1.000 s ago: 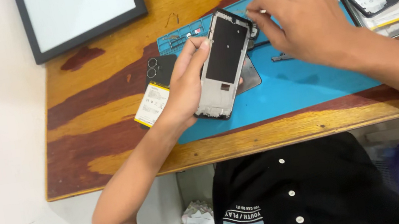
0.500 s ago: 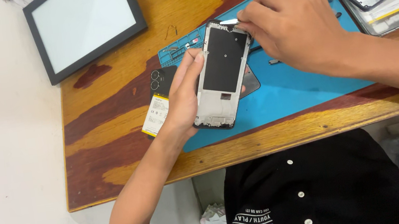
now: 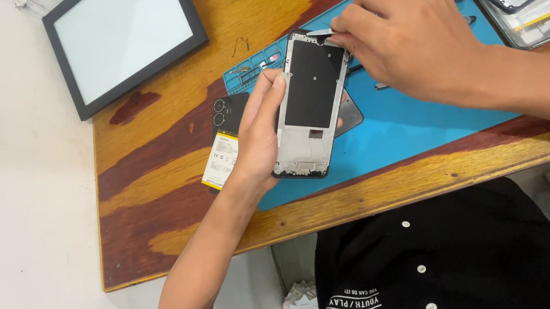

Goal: The person disassembles a smartphone on a blue mat, using tweezers and a brush to remove the battery and internal components. They clean the interior with a brush and handle the motherboard and other parts, then reassemble the phone by placing components back into the chassis.

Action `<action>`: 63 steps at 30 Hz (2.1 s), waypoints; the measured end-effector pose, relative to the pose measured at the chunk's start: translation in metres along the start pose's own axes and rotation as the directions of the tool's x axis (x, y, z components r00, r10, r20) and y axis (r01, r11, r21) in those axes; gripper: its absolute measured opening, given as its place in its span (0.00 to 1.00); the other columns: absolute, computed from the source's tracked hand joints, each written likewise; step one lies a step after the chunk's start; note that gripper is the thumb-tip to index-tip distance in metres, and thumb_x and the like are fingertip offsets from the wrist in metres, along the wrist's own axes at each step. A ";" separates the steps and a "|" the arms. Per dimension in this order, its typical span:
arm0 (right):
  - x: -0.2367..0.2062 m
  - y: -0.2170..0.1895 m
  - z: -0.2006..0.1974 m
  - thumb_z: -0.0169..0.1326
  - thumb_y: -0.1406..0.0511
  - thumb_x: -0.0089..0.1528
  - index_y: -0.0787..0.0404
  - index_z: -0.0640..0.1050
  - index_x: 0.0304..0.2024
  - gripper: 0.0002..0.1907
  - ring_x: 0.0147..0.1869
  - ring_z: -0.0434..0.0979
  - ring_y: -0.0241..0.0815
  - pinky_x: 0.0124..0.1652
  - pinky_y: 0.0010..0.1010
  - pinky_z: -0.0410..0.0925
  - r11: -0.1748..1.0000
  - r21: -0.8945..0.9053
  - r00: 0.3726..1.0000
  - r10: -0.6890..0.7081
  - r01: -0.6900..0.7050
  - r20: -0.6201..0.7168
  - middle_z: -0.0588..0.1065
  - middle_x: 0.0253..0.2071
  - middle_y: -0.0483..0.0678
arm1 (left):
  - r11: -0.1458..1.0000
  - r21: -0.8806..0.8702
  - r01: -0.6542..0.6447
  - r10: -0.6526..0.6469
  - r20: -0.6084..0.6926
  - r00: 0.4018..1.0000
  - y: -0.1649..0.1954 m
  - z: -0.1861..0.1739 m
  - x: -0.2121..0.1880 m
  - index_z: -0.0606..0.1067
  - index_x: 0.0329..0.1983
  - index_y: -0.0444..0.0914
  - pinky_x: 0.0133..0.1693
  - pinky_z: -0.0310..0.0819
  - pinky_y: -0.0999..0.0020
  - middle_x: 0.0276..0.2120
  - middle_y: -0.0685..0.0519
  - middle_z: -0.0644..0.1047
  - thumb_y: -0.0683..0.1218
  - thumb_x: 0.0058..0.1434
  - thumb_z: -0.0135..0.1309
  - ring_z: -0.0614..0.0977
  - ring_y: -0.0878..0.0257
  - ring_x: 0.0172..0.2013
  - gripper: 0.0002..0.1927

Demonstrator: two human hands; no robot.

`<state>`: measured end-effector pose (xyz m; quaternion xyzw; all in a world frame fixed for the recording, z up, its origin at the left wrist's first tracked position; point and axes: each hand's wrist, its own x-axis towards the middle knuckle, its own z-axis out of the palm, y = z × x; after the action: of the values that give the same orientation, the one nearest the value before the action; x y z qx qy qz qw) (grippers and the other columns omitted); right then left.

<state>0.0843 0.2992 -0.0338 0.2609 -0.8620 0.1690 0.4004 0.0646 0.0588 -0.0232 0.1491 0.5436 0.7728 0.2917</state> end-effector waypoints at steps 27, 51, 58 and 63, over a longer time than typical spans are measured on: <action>0.004 -0.008 -0.009 0.66 0.67 0.66 0.64 0.77 0.38 0.09 0.31 0.74 0.47 0.31 0.36 0.65 0.951 0.263 0.986 0.144 -0.162 0.089 0.74 0.34 0.50 | 0.982 0.148 -0.118 0.114 0.030 0.993 -0.021 -0.008 0.001 0.64 0.44 0.40 0.43 0.85 0.65 0.43 0.50 0.77 0.51 0.78 0.43 0.82 0.68 0.41 0.10; 0.012 0.008 -0.017 0.63 0.72 0.69 0.69 0.78 0.41 0.06 0.31 0.78 0.45 0.30 0.31 0.69 0.985 0.174 1.000 0.003 -0.004 0.007 0.77 0.35 0.53 | 0.989 0.122 -0.084 0.100 -0.134 0.986 -0.015 -0.009 0.004 0.64 0.45 0.41 0.32 0.81 0.63 0.38 0.47 0.80 0.53 0.78 0.40 0.83 0.62 0.32 0.11; -0.003 0.021 0.010 0.59 0.69 0.66 0.67 0.81 0.46 0.08 0.39 0.80 0.53 0.40 0.40 0.73 0.992 0.123 0.978 -0.007 -0.019 0.207 0.79 0.38 0.53 | 0.996 0.093 -0.015 0.034 -0.206 0.978 -0.008 -0.004 0.000 0.64 0.45 0.41 0.33 0.84 0.62 0.38 0.46 0.80 0.53 0.76 0.40 0.84 0.62 0.31 0.11; -0.005 0.018 0.014 0.58 0.68 0.67 0.68 0.82 0.48 0.09 0.36 0.79 0.53 0.39 0.40 0.73 0.992 0.114 0.967 0.021 -0.051 0.255 0.78 0.35 0.53 | 0.995 0.093 -0.027 0.044 -0.181 0.983 -0.008 -0.005 0.000 0.64 0.46 0.41 0.33 0.82 0.64 0.39 0.44 0.81 0.53 0.77 0.39 0.84 0.61 0.32 0.12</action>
<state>0.0680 0.3087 -0.0482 0.2883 -0.8989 0.1929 0.2677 0.0647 0.0569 -0.0319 0.1003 0.5996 0.7630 0.2198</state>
